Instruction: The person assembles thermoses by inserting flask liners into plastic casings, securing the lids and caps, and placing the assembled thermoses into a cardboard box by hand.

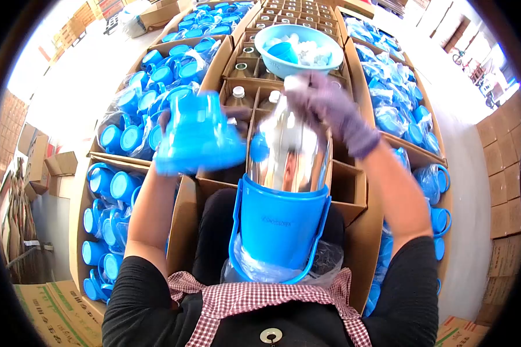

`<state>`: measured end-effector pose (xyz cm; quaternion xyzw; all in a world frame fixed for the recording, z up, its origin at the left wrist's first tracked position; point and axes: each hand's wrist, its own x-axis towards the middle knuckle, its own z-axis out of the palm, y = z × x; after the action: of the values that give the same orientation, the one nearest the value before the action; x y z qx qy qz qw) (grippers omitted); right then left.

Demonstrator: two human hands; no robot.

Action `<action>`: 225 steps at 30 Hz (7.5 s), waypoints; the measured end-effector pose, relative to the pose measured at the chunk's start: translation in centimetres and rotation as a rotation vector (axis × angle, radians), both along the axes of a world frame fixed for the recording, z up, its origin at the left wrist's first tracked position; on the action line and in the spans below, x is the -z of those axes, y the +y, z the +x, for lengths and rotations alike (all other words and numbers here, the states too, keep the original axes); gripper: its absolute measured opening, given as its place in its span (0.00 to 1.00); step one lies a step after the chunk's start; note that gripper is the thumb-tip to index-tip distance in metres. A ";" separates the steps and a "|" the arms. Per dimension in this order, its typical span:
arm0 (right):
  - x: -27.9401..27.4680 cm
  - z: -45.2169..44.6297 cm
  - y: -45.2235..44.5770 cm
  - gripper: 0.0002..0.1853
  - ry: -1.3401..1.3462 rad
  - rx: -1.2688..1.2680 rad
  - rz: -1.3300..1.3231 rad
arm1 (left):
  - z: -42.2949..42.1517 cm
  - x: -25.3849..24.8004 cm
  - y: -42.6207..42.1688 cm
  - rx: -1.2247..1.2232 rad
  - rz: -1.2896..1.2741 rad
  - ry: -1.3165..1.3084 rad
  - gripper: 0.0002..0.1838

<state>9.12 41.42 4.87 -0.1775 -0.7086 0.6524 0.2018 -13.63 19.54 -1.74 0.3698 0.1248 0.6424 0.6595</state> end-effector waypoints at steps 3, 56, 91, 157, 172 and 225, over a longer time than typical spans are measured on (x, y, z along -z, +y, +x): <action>2.2 2.6 -5.7 0.37 -0.173 0.066 0.049 | -1.5 0.8 4.7 -0.301 -0.216 -0.124 0.56; -7.5 8.5 -17.5 0.27 0.055 -0.012 0.830 | 12.2 5.4 3.7 0.200 -0.209 0.061 0.44; -19.1 15.0 -25.9 0.27 0.043 -0.523 1.274 | 14.4 -7.0 -16.1 0.213 0.101 0.341 0.57; -16.0 18.2 -27.1 0.21 0.133 -0.113 1.105 | 18.4 -3.0 -18.9 -0.382 -0.113 0.659 0.43; 3.3 18.7 -28.7 0.08 0.702 0.501 0.329 | 11.4 -4.3 -19.8 -0.724 0.078 -0.198 0.28; 3.5 24.1 -16.6 0.18 -0.088 -0.025 -0.238 | 16.6 -4.5 -18.0 -0.859 0.009 0.055 0.27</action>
<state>33.21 24.84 1.36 -0.2199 -0.6367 0.7257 0.1400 2.96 1.53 2.80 0.3042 0.2824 0.8491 0.3268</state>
